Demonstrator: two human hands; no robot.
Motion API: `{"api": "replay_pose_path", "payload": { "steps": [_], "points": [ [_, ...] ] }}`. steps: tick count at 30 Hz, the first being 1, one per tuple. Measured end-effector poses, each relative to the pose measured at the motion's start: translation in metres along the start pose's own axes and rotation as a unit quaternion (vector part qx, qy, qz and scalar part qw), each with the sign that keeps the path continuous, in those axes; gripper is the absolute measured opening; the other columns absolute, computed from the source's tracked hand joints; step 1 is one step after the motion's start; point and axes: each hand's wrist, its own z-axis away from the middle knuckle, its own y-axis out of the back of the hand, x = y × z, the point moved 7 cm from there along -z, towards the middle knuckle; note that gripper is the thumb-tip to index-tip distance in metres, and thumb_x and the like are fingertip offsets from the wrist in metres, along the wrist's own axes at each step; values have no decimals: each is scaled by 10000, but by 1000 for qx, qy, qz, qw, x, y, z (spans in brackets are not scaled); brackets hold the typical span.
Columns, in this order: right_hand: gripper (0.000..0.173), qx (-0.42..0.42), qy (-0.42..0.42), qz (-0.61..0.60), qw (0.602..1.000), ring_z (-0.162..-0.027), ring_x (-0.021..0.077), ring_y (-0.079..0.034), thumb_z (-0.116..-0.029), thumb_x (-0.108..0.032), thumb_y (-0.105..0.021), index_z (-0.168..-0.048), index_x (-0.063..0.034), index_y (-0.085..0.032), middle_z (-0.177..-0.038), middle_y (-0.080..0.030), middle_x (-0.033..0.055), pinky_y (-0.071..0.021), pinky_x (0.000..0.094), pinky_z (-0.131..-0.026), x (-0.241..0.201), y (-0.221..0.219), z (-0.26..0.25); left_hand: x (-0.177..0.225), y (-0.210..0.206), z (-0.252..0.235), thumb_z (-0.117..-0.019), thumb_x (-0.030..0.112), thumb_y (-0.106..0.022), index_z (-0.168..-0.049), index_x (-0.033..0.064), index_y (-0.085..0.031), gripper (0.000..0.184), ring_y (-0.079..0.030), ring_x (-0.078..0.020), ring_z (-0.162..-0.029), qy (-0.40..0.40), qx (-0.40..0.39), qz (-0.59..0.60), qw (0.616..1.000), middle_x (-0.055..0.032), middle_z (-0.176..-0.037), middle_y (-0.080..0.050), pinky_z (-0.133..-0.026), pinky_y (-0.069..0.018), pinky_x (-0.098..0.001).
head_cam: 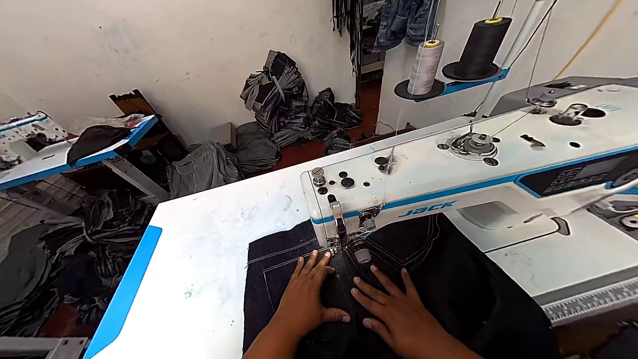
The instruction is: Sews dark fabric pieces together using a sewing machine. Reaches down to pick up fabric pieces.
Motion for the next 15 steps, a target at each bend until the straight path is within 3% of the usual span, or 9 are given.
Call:
{"api": "replay_pose_path", "payload": {
  "steps": [2, 8, 12, 15],
  "points": [
    [467, 113, 68, 6, 991, -1490, 455, -356, -1024, -408, -519, -1443, -221, -611, -1540, -538, 0, -146, 879, -1046, 16, -1, -2, -3, 4, -9, -741, 724, -743, -1421, 83, -564, 951, -179, -269, -1587, 19, -23, -6, 1000, -65, -1654, -364, -1280, -52, -516],
    [470, -15, 76, -28, 997, -1566, 422, -169, -1091, -433, -388, -1500, -264, -546, -1648, -383, 24, -9, 799, -1144, 34, 16, -31, -17, 14, -34, -753, 772, -699, -1436, 103, -564, 966, -250, -261, -1565, 41, -23, -41, 998, -64, -1532, -530, -1287, -48, -487],
    [485, -42, 75, -26, 996, -1588, 369, -110, -1093, -452, -370, -1525, -284, -512, -1665, -346, 43, 46, 735, -1184, 45, 24, -50, -26, 19, -48, -781, 790, -661, -1536, 70, -444, 1066, -121, -236, -1597, 87, -60, -72, 992, -92, -1652, -357, -1289, -6, -451],
    [492, -48, 75, -18, 996, -1585, 365, -129, -1102, -451, -348, -1531, -269, -505, -1663, -350, 48, 49, 728, -1188, 48, 29, -63, -34, 25, -59, -779, 786, -668, -1528, 66, -457, 1060, -119, -221, -1597, 99, -55, -75, 991, -97, -1646, -366, -1290, -5, -437]
  ]
}}
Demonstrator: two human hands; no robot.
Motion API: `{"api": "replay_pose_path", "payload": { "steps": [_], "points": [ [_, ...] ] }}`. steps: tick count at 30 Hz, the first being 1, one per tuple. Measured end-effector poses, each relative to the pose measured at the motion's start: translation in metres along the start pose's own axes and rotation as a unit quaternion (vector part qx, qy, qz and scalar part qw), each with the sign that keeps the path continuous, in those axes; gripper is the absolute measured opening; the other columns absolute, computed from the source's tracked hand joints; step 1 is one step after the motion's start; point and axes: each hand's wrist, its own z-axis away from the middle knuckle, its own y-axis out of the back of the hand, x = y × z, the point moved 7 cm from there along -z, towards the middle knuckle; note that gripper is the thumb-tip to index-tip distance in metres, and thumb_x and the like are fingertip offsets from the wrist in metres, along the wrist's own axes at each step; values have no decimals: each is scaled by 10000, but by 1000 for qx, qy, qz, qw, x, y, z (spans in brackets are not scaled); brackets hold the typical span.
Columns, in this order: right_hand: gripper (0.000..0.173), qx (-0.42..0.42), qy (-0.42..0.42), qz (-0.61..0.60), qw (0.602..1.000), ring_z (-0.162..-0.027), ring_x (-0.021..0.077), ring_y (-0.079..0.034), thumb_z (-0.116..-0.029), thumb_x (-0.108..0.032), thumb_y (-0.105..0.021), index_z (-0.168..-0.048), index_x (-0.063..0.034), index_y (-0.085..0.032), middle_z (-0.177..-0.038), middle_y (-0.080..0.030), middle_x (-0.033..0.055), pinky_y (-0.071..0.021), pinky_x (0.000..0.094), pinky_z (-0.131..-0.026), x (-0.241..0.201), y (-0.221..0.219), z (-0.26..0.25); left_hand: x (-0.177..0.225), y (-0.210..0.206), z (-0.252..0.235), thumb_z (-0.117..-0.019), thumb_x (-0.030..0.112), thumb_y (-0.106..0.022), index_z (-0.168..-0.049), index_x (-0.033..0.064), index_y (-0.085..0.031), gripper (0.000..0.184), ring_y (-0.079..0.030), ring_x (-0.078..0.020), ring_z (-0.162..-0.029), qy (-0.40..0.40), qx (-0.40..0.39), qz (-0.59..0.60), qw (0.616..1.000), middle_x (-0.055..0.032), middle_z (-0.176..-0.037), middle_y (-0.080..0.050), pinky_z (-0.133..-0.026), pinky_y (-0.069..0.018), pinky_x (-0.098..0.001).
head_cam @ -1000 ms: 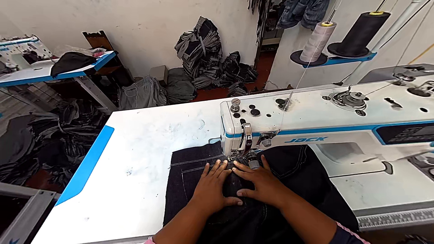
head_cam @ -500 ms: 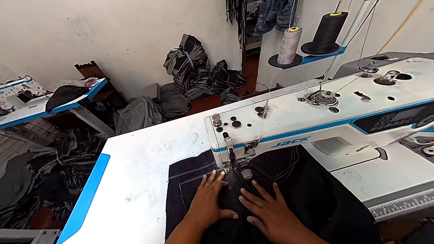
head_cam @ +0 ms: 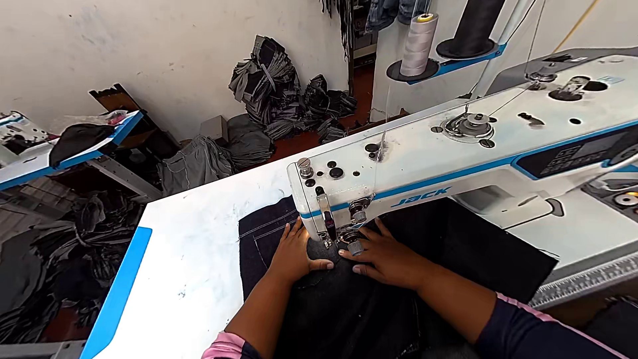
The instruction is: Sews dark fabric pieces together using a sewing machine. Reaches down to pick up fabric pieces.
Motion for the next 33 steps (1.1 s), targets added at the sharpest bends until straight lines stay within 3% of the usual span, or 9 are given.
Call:
{"api": "replay_pose_path", "payload": {
  "steps": [8, 11, 13, 15, 18, 23, 25, 28, 33],
  "points": [
    [439, 0, -3, 1, 1000, -1493, 381, -354, -1099, -373, -412, -1442, -179, -605, -1501, -551, 126, -131, 713, -1176, 8, 21, -23, -12, 13, -25, -801, 705, -721, -1460, 38, -539, 956, -287, -255, -1546, -23, 12, 19, 999, -150, -1567, -469, -1288, -38, -464],
    [490, -73, -124, 29, 989, -1559, 435, -162, -1104, -354, -418, -1566, -193, -436, -1630, -379, 153, -38, 739, -1186, -18, 25, -12, -13, 17, -21, -935, 697, -553, -1554, 57, -414, 901, -173, -272, -1585, -59, -103, -75, 990, -150, -1652, -335, -1288, -4, -476],
    [582, -60, -160, 26, 985, -1550, 529, -38, -1076, -312, -490, -1616, -164, -331, -1688, -222, 200, -1, 845, -1110, -57, 9, 9, -20, 18, -18, -973, 712, -445, -1556, 81, -421, 860, -159, -279, -1588, -94, -94, -104, 986, -127, -1655, -340, -1284, -4, -502],
    [610, -2, -115, 11, 993, -1559, 500, -67, -1062, -410, -491, -1614, -198, -346, -1708, -207, 125, -13, 865, -1078, -79, -23, 27, -23, 11, -14, -977, 718, -395, -1553, 107, -441, 840, -106, -295, -1597, -104, -52, -85, 990, -95, -1664, -335, -1266, 29, -561],
    [526, 221, -41, 94, 970, -1493, 439, -361, -1019, -474, -505, -1482, -232, -562, -1586, -475, 86, -173, 860, -1067, -40, -26, 34, -15, 1, 8, -1024, 640, -384, -1583, 143, -399, 749, -30, -376, -1594, -24, -23, -65, 997, -124, -1705, -218, -1235, 26, -647],
    [511, 183, -149, 170, 957, -1425, 500, -414, -974, -265, -699, -1460, -155, -587, -1496, -539, 201, -164, 832, -1092, 32, 50, 29, 40, -31, 73, -1042, 605, -335, -1643, 347, -229, 663, -101, -589, -1517, 136, -13, -85, 987, -148, -1720, -134, -1069, -171, -840],
    [434, 93, -134, 128, 978, -1491, 433, -346, -1017, -178, -606, -1450, -147, -598, -1544, -508, 137, -112, 789, -1155, -4, 45, 25, 47, -35, 78, -1039, 638, -292, -1650, 377, -161, 678, -72, -570, -1529, 154, -39, -91, 983, -102, -1734, -87, -1065, -172, -842],
    [524, -41, -76, 10, 996, -1588, 326, -151, -1107, -396, -369, -1559, -143, -450, -1674, -329, 34, 25, 727, -1198, -59, -8, 26, 43, -35, 76, -1043, 645, -262, -1651, 373, -164, 673, -64, -555, -1537, 145, -52, -87, 984, -90, -1737, -72, -1078, -136, -845],
    [599, 23, -72, 5, 997, -1586, 291, -172, -1084, -511, -337, -1597, -205, -385, -1680, -315, -30, -8, 741, -1185, -45, -37, 21, 31, -25, 57, -1058, 631, -251, -1653, 380, -130, 657, -31, -526, -1551, 147, -59, -93, 983, -84, -1741, -28, -1095, -131, -829]
  ]
}}
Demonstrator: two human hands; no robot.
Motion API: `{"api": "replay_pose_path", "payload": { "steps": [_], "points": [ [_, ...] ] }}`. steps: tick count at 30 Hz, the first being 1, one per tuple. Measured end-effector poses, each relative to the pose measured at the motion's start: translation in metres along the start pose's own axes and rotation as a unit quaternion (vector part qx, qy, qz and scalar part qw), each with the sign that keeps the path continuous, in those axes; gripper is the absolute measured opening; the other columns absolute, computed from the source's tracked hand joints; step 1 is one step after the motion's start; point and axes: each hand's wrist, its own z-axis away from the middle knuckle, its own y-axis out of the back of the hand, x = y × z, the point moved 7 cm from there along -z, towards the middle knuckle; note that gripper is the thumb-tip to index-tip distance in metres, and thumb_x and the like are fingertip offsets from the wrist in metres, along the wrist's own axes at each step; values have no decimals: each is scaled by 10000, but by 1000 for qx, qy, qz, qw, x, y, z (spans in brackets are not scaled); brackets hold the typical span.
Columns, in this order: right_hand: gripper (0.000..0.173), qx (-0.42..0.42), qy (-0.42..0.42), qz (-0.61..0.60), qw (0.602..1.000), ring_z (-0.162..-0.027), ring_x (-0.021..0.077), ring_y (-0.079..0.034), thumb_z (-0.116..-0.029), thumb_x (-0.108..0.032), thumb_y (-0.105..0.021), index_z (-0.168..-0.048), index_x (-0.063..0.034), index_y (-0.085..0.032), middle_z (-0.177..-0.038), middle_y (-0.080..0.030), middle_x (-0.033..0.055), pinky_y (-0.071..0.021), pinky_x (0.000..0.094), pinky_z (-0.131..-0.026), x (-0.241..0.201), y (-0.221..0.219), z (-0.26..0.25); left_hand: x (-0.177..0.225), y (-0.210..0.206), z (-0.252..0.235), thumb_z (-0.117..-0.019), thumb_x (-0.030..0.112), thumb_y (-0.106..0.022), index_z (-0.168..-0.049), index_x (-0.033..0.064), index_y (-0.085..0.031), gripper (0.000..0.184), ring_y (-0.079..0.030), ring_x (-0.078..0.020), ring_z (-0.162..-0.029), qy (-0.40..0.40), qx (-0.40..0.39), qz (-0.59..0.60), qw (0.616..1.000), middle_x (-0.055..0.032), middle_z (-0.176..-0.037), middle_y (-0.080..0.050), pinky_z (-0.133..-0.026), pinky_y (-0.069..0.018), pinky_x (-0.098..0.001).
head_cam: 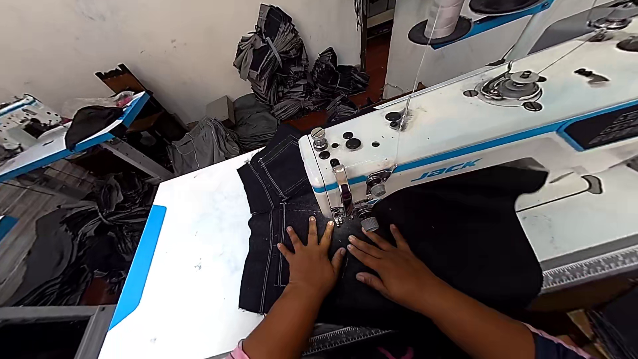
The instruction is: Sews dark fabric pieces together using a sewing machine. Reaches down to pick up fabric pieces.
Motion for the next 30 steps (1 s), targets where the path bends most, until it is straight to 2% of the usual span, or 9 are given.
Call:
{"api": "replay_pose_path", "payload": {
  "steps": [3, 9, 11, 13, 15, 17, 21, 25, 30],
  "points": [
    [582, -4, 10, 5, 1000, -1586, 264, -176, -1086, -524, -329, -1582, -234, -416, -1657, -365, -35, 29, 713, -1203, 10, 7, -14, -1, 6, -12, -1064, 617, -256, -1650, 367, -177, 641, -30, -518, -1554, 13, -1, -8, 1000, -67, -1743, -31, -1093, -135, -830],
    [499, 73, 52, 19, 996, -1536, 265, -326, -1042, -482, -511, -1438, -196, -615, -1527, -549, 17, -56, 695, -1221, 21, 25, -36, -5, 20, -32, -1052, 643, -273, -1628, 266, -293, 689, -45, -532, -1546, 25, -29, -9, 999, -110, -1738, -22, -1092, -165, -826],
    [486, 116, 39, 43, 992, -1506, 295, -381, -1034, -460, -537, -1396, -155, -647, -1488, -584, 48, -126, 699, -1214, 17, 27, -31, -11, 25, -35, -1056, 627, -303, -1631, 219, -284, 706, -23, -485, -1565, -43, -38, -31, 998, -118, -1736, -26, -1124, -145, -800],
    [427, 163, 19, 74, 984, -1495, 341, -393, -1050, -325, -543, -1412, -114, -625, -1510, -560, 87, -191, 724, -1186, 6, 21, -16, -23, 21, -37, -1082, 509, -371, -1576, 130, -412, 623, -109, -377, -1587, -204, 54, -12, 977, -107, -1694, -264, -1181, -58, -746],
    [438, 211, 41, 61, 975, -1450, 341, -462, -974, -75, -600, -1409, -114, -627, -1492, -581, 65, -272, 732, -1146, -8, 13, 5, -32, 10, -34, -1079, 442, -347, -1543, 139, -481, 571, -232, -290, -1573, -288, 146, 31, 946, -43, -1623, -427, -1224, -87, -675],
    [499, 255, 80, 19, 963, -1398, 321, -531, -893, 34, -574, -1362, -114, -666, -1445, -626, 35, -350, 712, -1111, -14, 14, 20, -22, 0, -20, -1091, 437, -331, -1580, 196, -428, 554, -183, -280, -1586, -213, 145, 57, 965, -15, -1661, -361, -1233, -69, -659],
    [436, 271, 161, -12, 949, -1409, 261, -524, -1006, -202, -397, -1305, -147, -709, -1391, -664, -7, -351, 626, -1161, -28, 31, 24, 10, -12, 9, -1094, 411, -329, -1627, 178, -313, 582, -103, -387, -1586, -55, 118, 67, 989, -86, -1715, -201, -1193, -56, -722],
    [457, 92, 113, 41, 988, -1409, 300, -518, -1097, -314, -372, -1297, -51, -687, -1386, -658, 88, -253, 623, -1212, -26, 13, 9, 9, -14, 5, -1101, 491, -261, -1656, 227, -210, 617, -17, -346, -1599, -38, 75, 46, 995, -46, -1738, -103, -1205, -8, -700],
    [484, 89, 61, 48, 993, -1488, 250, -419, -1101, -340, -346, -1448, -108, -591, -1544, -532, 37, -253, 592, -1218, -12, -3, -2, 0, -1, -16, -1107, 470, -291, -1641, 205, -269, 596, -31, -356, -1598, -47, 72, 56, 995, -62, -1732, -133, -1196, -28, -717]
  ]
}}
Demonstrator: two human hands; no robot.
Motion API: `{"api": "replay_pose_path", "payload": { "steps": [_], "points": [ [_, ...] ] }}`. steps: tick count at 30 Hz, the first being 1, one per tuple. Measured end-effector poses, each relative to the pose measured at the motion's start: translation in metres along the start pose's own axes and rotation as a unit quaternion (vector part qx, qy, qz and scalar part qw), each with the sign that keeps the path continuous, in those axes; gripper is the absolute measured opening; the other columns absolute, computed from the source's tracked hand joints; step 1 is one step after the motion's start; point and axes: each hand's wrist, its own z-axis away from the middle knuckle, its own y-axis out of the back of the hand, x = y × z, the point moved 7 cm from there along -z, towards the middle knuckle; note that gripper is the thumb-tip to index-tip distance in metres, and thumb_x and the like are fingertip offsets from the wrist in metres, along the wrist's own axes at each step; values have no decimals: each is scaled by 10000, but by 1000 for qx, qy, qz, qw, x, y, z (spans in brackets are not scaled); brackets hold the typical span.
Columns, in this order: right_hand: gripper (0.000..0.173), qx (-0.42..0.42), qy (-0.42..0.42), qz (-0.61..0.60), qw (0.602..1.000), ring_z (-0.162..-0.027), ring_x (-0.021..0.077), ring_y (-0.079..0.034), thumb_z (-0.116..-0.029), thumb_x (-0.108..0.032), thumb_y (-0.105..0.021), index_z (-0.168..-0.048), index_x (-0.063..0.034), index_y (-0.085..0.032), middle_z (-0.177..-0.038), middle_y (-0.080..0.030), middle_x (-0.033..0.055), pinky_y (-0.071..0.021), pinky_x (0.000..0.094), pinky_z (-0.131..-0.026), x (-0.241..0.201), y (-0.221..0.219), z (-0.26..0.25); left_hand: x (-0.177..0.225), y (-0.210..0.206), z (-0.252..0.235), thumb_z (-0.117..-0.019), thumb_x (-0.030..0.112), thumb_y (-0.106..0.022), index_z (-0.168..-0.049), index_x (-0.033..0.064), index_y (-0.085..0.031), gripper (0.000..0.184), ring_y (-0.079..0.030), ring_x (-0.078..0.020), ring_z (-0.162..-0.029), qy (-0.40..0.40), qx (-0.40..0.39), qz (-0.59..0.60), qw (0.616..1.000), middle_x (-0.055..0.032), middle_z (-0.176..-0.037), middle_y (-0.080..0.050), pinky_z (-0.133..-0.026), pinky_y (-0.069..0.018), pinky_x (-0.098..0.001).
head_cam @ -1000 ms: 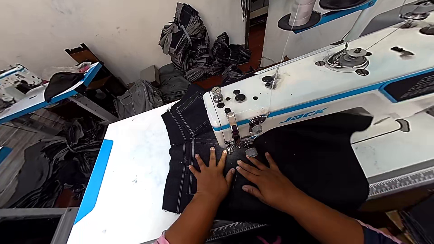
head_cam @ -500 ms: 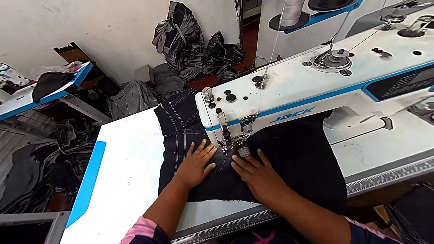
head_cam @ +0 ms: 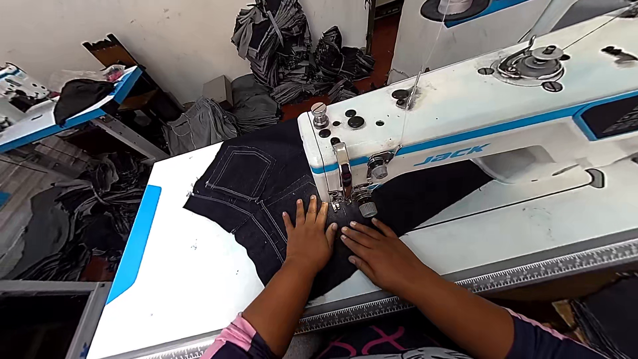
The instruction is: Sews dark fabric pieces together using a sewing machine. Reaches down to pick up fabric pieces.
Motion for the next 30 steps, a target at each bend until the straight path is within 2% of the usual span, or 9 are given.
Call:
{"api": "replay_pose_path", "payload": {
  "steps": [6, 9, 11, 15, 19, 21, 24, 28, 30],
  "points": [
    [471, -3, -13, 5, 1000, -1509, 234, -378, -1108, -344, -355, -1467, -125, -567, -1572, -496, 14, -224, 603, -1221, 10, 4, -21, -7, 13, -28, -1111, 444, -311, -1545, 164, -463, 538, -71, -332, -1597, 7, 12, -4, 1000, -45, -1720, -193, -1200, -28, -709],
    [470, 29, -11, 11, 999, -1506, 231, -384, -1103, -351, -354, -1452, -137, -584, -1557, -515, 6, -219, 606, -1224, 14, 2, -24, -10, 18, -33, -1108, 470, -306, -1558, 146, -437, 570, -55, -340, -1597, -6, -20, -16, 1000, -73, -1728, -149, -1206, -16, -701],
    [472, 30, -11, 13, 999, -1506, 233, -386, -1102, -351, -355, -1456, -135, -581, -1560, -512, 5, -215, 603, -1228, 16, 2, -24, -19, 26, -38, -1101, 488, -343, -1581, 130, -398, 601, -79, -338, -1596, -85, -52, -35, 994, -101, -1723, -161, -1233, -23, -655],
    [399, 124, 16, -11, 992, -1420, 264, -508, -1064, -274, -455, -1345, -97, -677, -1445, -622, 49, -317, 572, -1200, 16, 8, -16, -56, 19, -37, -1082, 433, -372, -1582, 100, -401, 601, -188, -314, -1583, -241, 63, 14, 968, -101, -1668, -332, -1254, -67, -603],
    [362, 271, 88, -63, 956, -1304, 274, -615, -1008, -224, -477, -1196, -95, -759, -1309, -705, 70, -434, 535, -1131, 4, 23, 9, -27, 0, 10, -1087, 423, -381, -1631, 135, -290, 623, -81, -421, -1582, -74, 61, 38, 995, -158, -1707, -196, -1186, -31, -747],
    [352, 212, 106, -88, 968, -1312, 287, -612, -963, -150, -531, -1242, -90, -736, -1331, -695, 77, -464, 507, -1117, -12, 20, 21, -6, -8, 37, -1099, 482, -301, -1663, 220, -164, 637, 23, -448, -1578, 9, -41, 14, 999, -121, -1736, -31, -1150, 3, -788],
    [373, 155, 86, -66, 982, -1248, 302, -654, -895, -17, -558, -1216, -57, -744, -1255, -729, 96, -532, 442, -1037, -22, 8, 28, 12, -5, 51, -1094, 539, -280, -1670, 227, -69, 689, 34, -445, -1578, 52, -131, -17, 990, -111, -1737, 51, -1136, -82, -798],
    [258, 183, 102, -4, 978, -1103, 278, -714, -868, 63, -588, -1032, -38, -761, -1046, -759, 110, -574, 381, -960, -24, 6, 28, 4, -7, 38, -1039, 564, -455, -1610, 136, -343, 722, -86, -344, -1596, -85, -3, 19, 996, -75, -1719, -194, -1185, -88, -729],
    [229, 189, 121, 10, 974, -1002, 288, -726, -865, 71, -587, -1007, -18, -742, -965, -734, 134, -597, 371, -884, -28, 6, 30, -4, -12, 33, -993, 618, -492, -1569, 189, -445, 719, -122, -323, -1594, -171, 54, 51, 983, -18, -1688, -303, -1200, -53, -720]
  ]
}}
